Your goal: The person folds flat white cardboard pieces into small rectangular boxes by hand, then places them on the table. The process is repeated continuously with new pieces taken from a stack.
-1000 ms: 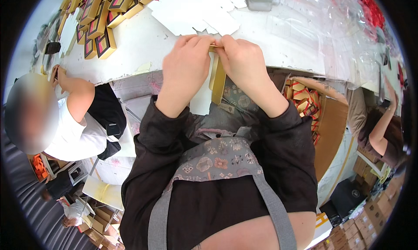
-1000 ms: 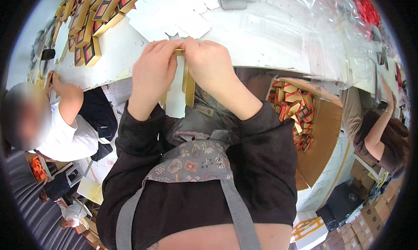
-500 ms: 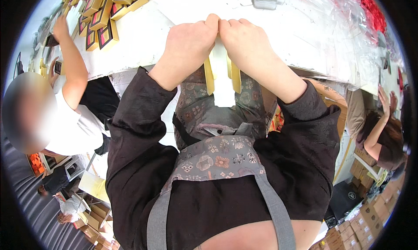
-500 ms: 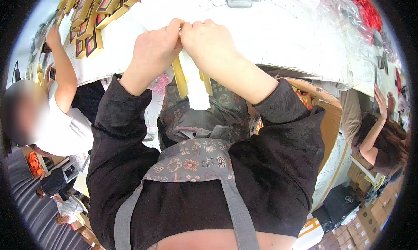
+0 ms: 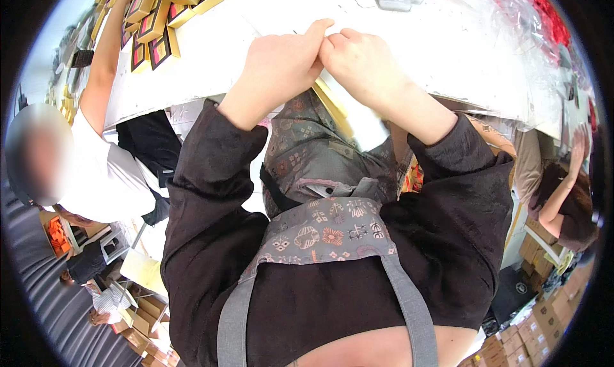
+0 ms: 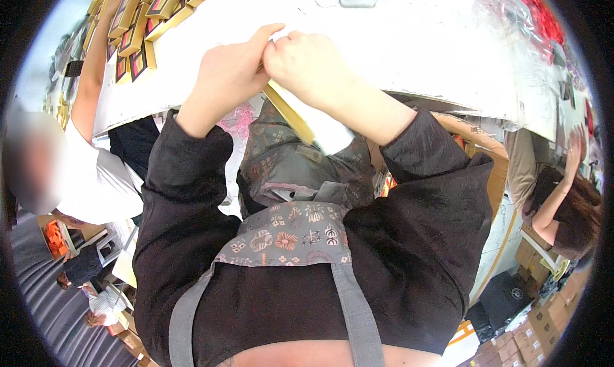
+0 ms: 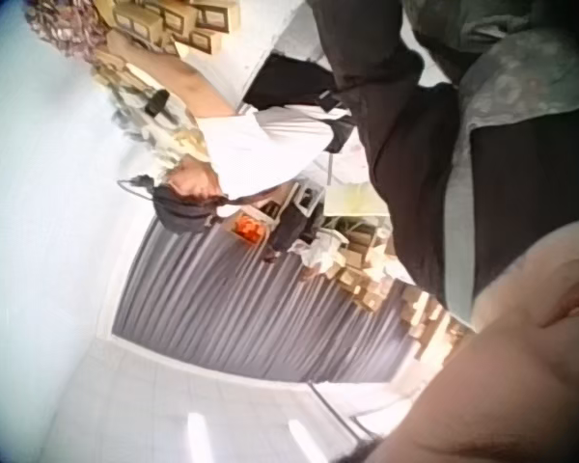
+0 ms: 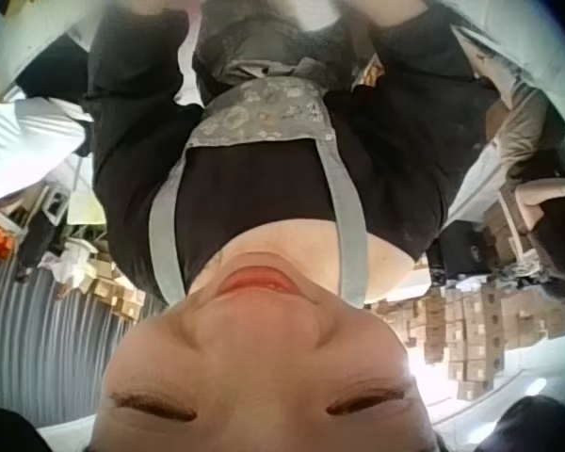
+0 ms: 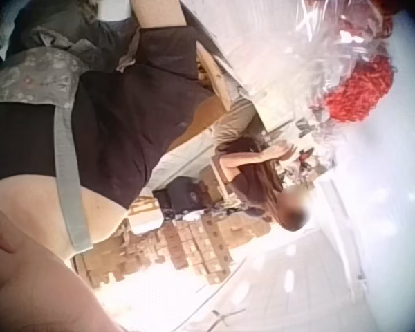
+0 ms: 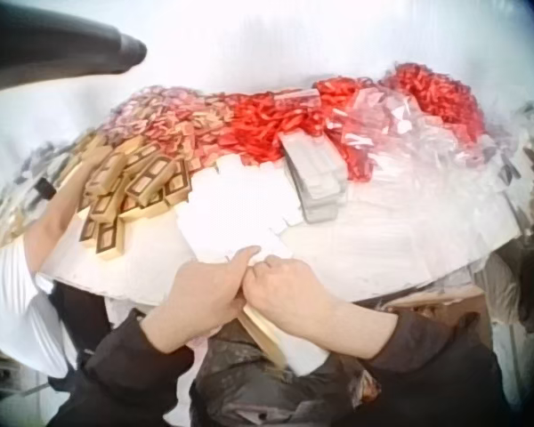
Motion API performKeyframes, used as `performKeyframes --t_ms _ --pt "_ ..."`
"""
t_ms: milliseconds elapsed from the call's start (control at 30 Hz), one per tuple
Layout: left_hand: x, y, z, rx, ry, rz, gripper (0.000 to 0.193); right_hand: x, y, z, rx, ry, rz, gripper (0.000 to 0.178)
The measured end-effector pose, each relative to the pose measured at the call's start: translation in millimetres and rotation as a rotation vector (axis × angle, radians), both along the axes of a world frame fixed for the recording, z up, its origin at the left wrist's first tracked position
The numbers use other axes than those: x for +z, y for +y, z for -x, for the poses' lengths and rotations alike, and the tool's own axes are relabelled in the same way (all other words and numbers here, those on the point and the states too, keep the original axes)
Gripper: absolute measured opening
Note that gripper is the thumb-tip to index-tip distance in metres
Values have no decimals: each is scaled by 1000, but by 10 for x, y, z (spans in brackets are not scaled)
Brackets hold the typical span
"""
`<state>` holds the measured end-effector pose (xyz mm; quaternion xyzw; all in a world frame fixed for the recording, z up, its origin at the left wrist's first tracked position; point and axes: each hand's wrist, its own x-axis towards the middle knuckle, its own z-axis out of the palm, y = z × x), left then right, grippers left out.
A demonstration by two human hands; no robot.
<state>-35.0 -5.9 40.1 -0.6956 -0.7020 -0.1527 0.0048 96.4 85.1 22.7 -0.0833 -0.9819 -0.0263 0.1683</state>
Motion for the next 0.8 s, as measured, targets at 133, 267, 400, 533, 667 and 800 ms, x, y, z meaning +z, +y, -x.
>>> performKeyframes --t_ms 133,267,400,533,667,800 --pt "88 -194 72 348 -255 -43 30 311 -129 -38 -92 493 -13 38" --pt "-48 -335 40 704 -539 -146 24 38 -659 -281 -364 628 499 85" --pt "-120 -468 -466 534 -499 62 20 -218 -689 -105 -323 803 1271 70" --pt "-101 -330 -469 410 -636 -327 49 -157 -561 -163 -362 601 1074 59" --pt "-190 -229 -400 340 -656 -217 64 -77 -506 -116 -400 519 1072 53" --pt "-254 -211 -424 326 -683 -133 62 -58 -476 -78 -465 466 1132 35"
